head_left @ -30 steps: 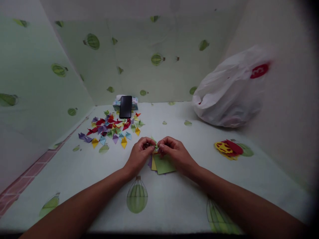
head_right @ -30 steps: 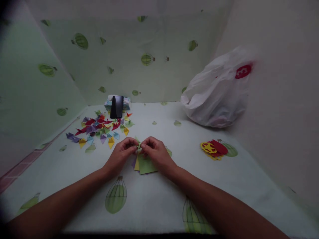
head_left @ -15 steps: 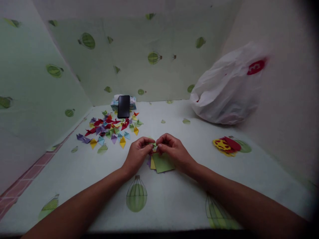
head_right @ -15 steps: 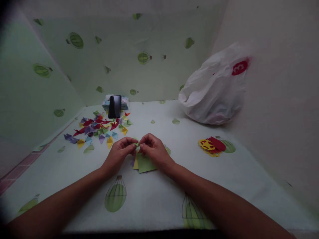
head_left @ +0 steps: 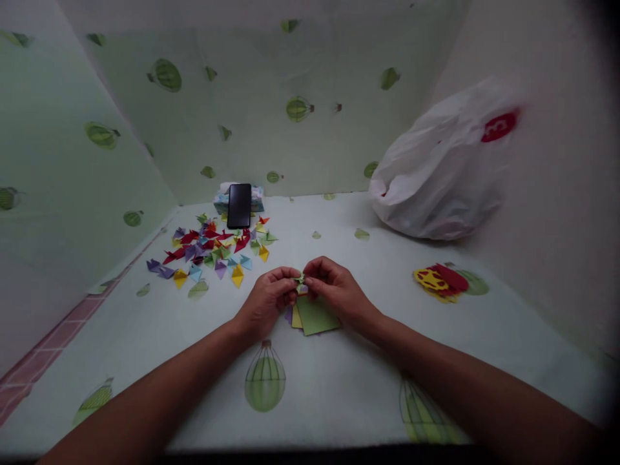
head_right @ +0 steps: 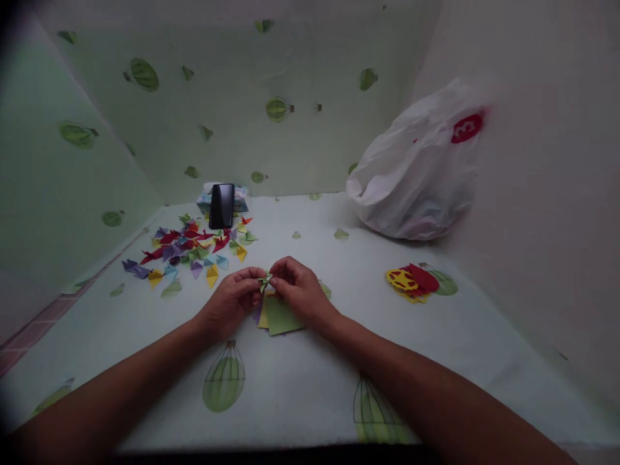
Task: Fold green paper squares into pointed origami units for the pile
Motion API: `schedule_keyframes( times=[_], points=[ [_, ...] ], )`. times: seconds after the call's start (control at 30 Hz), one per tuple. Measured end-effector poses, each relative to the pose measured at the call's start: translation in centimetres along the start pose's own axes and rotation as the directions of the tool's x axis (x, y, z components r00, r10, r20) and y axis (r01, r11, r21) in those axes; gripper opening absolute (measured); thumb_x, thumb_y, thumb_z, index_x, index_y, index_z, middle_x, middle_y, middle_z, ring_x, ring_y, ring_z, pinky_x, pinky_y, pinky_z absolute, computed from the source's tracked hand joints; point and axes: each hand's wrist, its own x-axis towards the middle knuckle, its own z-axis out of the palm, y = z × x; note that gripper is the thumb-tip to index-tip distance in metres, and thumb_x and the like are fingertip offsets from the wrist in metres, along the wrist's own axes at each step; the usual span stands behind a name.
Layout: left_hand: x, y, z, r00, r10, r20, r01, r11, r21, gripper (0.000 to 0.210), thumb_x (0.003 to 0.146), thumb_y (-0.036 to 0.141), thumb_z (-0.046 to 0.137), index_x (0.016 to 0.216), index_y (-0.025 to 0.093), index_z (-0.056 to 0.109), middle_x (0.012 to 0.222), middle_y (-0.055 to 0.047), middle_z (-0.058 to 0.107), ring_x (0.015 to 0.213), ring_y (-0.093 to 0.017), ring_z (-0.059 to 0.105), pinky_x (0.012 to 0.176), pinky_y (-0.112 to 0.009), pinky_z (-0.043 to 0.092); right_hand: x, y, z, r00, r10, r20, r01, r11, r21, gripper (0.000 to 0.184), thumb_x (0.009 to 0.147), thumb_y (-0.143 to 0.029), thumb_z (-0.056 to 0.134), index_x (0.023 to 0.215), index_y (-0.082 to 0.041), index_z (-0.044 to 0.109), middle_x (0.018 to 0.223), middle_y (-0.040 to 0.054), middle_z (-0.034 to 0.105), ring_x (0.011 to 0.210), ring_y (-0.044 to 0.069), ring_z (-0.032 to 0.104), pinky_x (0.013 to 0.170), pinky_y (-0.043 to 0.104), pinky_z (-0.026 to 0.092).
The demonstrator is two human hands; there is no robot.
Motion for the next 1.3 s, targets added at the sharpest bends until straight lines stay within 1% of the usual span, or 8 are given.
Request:
schedule_keyframes(
  times=[0.17, 0.4, 0.53, 0.77, 0.87, 1.0, 1.17, 1.3],
  points=[
    [-0.18, 0.11, 0.21, 1.000, -0.001, 0.020, 0.000, 0.999, 0.037, 0.015, 0.067, 0.015, 0.071, 0.080, 0.013, 0.064, 0.062, 0.004, 0.056, 0.050, -0.005, 0.046, 0.050, -0.019, 0.034, -0.11, -0.12, -0.04, 1.000, 0.004, 0.003, -0.004, 1.000, -0.007, 0.013, 0.082, -0.030, 0.065, 0.084, -0.020, 0.057, 0.066, -0.0034, 0.057, 0.060, 0.013, 0.056, 0.062, 0.029, 0.045],
    [-0.06, -0.07, -0.26, 0.988, 0.109, 0.110, -0.136, 0.950, 0.281, 0.019, 0.076, 0.023, 0.070, 0.090, 0.015, 0.059, 0.071, 0.002, 0.063, 0.059, -0.007, 0.052, 0.056, -0.020, 0.041, -0.08, -0.15, -0.17, 0.999, 0.030, -0.019, -0.031, 0.998, -0.049, 0.015, 0.082, -0.032, 0.064, 0.080, -0.018, 0.057, 0.060, -0.0025, 0.059, 0.057, 0.013, 0.056, 0.060, 0.027, 0.043],
    [0.16, -0.25, -0.46, 0.980, 0.170, 0.103, -0.195, 0.917, 0.347, 0.019, 0.077, 0.026, 0.070, 0.088, 0.015, 0.060, 0.068, 0.003, 0.062, 0.060, -0.008, 0.055, 0.058, -0.021, 0.044, -0.04, -0.14, -0.14, 0.999, 0.034, -0.031, -0.035, 0.998, -0.046, 0.015, 0.082, -0.031, 0.063, 0.079, -0.018, 0.056, 0.060, -0.0031, 0.058, 0.056, 0.012, 0.055, 0.059, 0.027, 0.042],
    [0.22, -0.19, -0.39, 0.978, 0.210, -0.007, -0.197, 0.929, 0.314, 0.020, 0.074, 0.028, 0.074, 0.081, 0.014, 0.061, 0.068, 0.003, 0.062, 0.057, -0.008, 0.056, 0.055, -0.021, 0.046, -0.06, -0.26, 0.12, 1.000, 0.030, -0.002, -0.030, 0.999, 0.042, 0.015, 0.080, -0.029, 0.064, 0.085, -0.019, 0.054, 0.064, -0.0047, 0.057, 0.056, 0.011, 0.057, 0.060, 0.027, 0.044],
    [0.19, -0.19, -0.33, 0.980, 0.198, -0.002, -0.189, 0.938, 0.289, 0.021, 0.073, 0.029, 0.075, 0.080, 0.013, 0.062, 0.069, 0.002, 0.063, 0.056, -0.008, 0.057, 0.055, -0.021, 0.046, -0.01, -0.28, 0.17, 0.999, 0.046, 0.009, -0.046, 0.997, 0.065, 0.018, 0.077, -0.028, 0.067, 0.086, -0.019, 0.055, 0.068, -0.0043, 0.059, 0.056, 0.010, 0.057, 0.059, 0.027, 0.045],
    [0.16, -0.20, -0.29, 0.982, 0.186, 0.008, -0.180, 0.938, 0.295, 0.020, 0.072, 0.027, 0.076, 0.080, 0.014, 0.063, 0.067, 0.003, 0.063, 0.056, -0.008, 0.057, 0.055, -0.020, 0.046, -0.01, -0.11, 0.13, 0.998, 0.055, -0.003, -0.055, 0.998, 0.011, 0.014, 0.078, -0.028, 0.064, 0.081, -0.019, 0.055, 0.061, -0.0043, 0.057, 0.054, 0.011, 0.056, 0.057, 0.027, 0.044],
    [0.22, -0.15, -0.37, 0.974, 0.225, -0.018, -0.206, 0.919, 0.337, 0.018, 0.073, 0.026, 0.074, 0.079, 0.013, 0.063, 0.067, 0.003, 0.062, 0.056, -0.008, 0.057, 0.055, -0.020, 0.047, -0.10, -0.17, 0.09, 0.998, 0.034, -0.053, -0.034, 0.999, 0.002, 0.015, 0.078, -0.028, 0.065, 0.081, -0.019, 0.055, 0.062, -0.0053, 0.055, 0.052, 0.009, 0.053, 0.053, 0.026, 0.042],
    [0.37, -0.28, -0.51, 0.970, 0.244, -0.010, -0.222, 0.898, 0.379, 0.017, 0.074, 0.026, 0.073, 0.079, 0.014, 0.063, 0.069, 0.002, 0.063, 0.058, -0.009, 0.058, 0.057, -0.021, 0.048, -0.20, -0.38, 0.02, 0.997, 0.035, -0.064, -0.036, 0.999, -0.017, 0.014, 0.078, -0.029, 0.065, 0.081, -0.018, 0.058, 0.064, -0.0044, 0.055, 0.053, 0.009, 0.051, 0.054, 0.025, 0.041]
  ],
)
